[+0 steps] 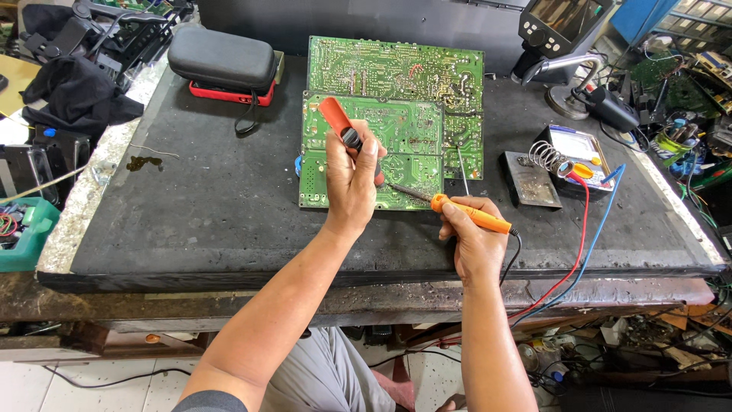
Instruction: The person uses a soldering iron and a desoldering pump to work on a green circuit board. They repeatedly apply the soldering iron to various points on the board while holding the pump nearby, occasionally using the pump to remove solder.
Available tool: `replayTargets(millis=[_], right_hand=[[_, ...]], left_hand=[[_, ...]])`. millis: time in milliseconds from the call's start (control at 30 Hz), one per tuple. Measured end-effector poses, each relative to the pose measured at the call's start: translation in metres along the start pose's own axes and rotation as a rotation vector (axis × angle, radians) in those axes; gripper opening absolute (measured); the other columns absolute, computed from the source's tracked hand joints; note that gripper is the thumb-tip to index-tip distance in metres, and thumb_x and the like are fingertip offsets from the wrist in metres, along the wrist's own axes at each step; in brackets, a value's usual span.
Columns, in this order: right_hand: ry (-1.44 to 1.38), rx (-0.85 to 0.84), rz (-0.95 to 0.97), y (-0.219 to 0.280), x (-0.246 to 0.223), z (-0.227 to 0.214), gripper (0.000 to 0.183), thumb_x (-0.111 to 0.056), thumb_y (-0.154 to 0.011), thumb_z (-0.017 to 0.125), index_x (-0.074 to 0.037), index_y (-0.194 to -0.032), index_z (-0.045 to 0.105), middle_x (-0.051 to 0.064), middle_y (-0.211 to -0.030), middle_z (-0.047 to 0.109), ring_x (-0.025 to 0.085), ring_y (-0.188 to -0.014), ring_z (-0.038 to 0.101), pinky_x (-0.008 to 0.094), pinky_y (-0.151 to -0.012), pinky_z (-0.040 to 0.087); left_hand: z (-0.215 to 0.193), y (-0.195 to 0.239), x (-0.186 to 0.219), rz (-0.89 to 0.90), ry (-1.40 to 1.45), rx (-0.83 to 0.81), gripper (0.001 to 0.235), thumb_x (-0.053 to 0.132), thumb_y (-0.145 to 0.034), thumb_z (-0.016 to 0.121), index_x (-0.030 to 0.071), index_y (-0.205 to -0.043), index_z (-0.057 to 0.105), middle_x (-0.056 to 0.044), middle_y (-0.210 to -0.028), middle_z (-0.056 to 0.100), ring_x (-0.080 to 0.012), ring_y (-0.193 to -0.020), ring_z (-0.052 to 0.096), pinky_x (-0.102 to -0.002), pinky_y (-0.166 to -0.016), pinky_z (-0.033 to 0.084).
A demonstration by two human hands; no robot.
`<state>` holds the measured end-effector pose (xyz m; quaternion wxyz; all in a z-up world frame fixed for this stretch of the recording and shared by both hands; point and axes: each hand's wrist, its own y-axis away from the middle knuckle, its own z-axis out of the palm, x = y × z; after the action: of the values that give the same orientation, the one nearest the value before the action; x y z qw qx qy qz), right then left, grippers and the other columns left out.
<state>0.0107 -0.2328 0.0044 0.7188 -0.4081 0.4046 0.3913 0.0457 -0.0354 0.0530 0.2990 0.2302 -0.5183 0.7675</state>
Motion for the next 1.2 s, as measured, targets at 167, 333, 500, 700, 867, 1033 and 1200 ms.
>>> replayTargets(millis=[167, 333, 500, 700, 867, 1033, 1200], right_hand=[[0.004, -0.007, 0.005, -0.002, 0.003, -0.004, 0.025, 0.005, -0.085, 0.082, 0.011, -0.105, 0.067, 0.024, -0.072, 0.066, 0.023, -0.044, 0.065, 0.032, -0.044, 0.058], [0.004, -0.013, 0.001, 0.0, 0.004, -0.003, 0.026, 0.006, -0.085, 0.083, 0.011, -0.105, 0.067, 0.025, -0.073, 0.067, 0.023, -0.045, 0.066, 0.032, -0.045, 0.058], [-0.002, -0.035, 0.021, -0.001, 0.001, -0.003, 0.028, 0.007, -0.084, 0.082, 0.011, -0.108, 0.067, 0.025, -0.075, 0.067, 0.024, -0.047, 0.067, 0.032, -0.047, 0.06], [-0.004, -0.061, 0.046, -0.002, 0.0, -0.004, 0.029, 0.008, -0.084, 0.081, 0.012, -0.108, 0.066, 0.026, -0.078, 0.069, 0.022, -0.048, 0.068, 0.031, -0.047, 0.06], [-0.012, -0.057, 0.059, -0.002, -0.003, -0.004, 0.029, 0.008, -0.084, 0.081, 0.012, -0.109, 0.066, 0.027, -0.081, 0.07, 0.023, -0.048, 0.069, 0.031, -0.048, 0.061], [-0.024, -0.056, 0.077, -0.003, -0.004, -0.004, 0.03, 0.008, -0.084, 0.081, 0.012, -0.109, 0.066, 0.027, -0.079, 0.07, 0.024, -0.048, 0.069, 0.031, -0.048, 0.061], [-0.035, -0.066, 0.08, -0.008, 0.001, -0.008, 0.029, 0.008, -0.084, 0.08, 0.012, -0.109, 0.066, 0.026, -0.078, 0.069, 0.023, -0.047, 0.068, 0.031, -0.047, 0.06]], left_hand=[[0.003, -0.001, -0.013, 0.01, -0.003, -0.012, 0.023, 0.028, -0.111, 0.052, 0.01, -0.125, 0.049, -0.007, -0.094, 0.065, -0.0099, -0.071, 0.062, -0.023, -0.058, 0.054], [0.0, -0.003, -0.01, 0.041, -0.031, -0.053, 0.019, 0.031, -0.111, 0.05, 0.012, -0.114, 0.05, -0.006, -0.086, 0.065, -0.0098, -0.06, 0.061, -0.021, -0.054, 0.05], [0.001, 0.0, -0.023, 0.07, -0.089, -0.082, 0.018, 0.031, -0.11, 0.05, 0.013, -0.111, 0.05, -0.007, -0.087, 0.068, -0.0105, -0.06, 0.063, -0.023, -0.054, 0.053], [0.002, -0.001, -0.012, 0.07, -0.059, -0.078, 0.019, 0.031, -0.11, 0.05, 0.012, -0.111, 0.049, -0.007, -0.086, 0.065, -0.0111, -0.06, 0.061, -0.024, -0.056, 0.052], [0.004, 0.002, -0.024, 0.083, -0.072, -0.08, 0.018, 0.03, -0.111, 0.05, 0.013, -0.11, 0.049, -0.007, -0.086, 0.067, -0.0104, -0.06, 0.062, -0.024, -0.057, 0.053], [0.003, 0.003, -0.03, 0.105, -0.084, -0.087, 0.018, 0.029, -0.111, 0.049, 0.011, -0.114, 0.049, -0.007, -0.088, 0.067, -0.0109, -0.061, 0.062, -0.024, -0.057, 0.054], [0.003, 0.004, -0.031, 0.105, -0.057, -0.086, 0.018, 0.029, -0.111, 0.049, 0.011, -0.114, 0.05, -0.007, -0.088, 0.066, -0.0091, -0.061, 0.06, -0.024, -0.056, 0.052]])
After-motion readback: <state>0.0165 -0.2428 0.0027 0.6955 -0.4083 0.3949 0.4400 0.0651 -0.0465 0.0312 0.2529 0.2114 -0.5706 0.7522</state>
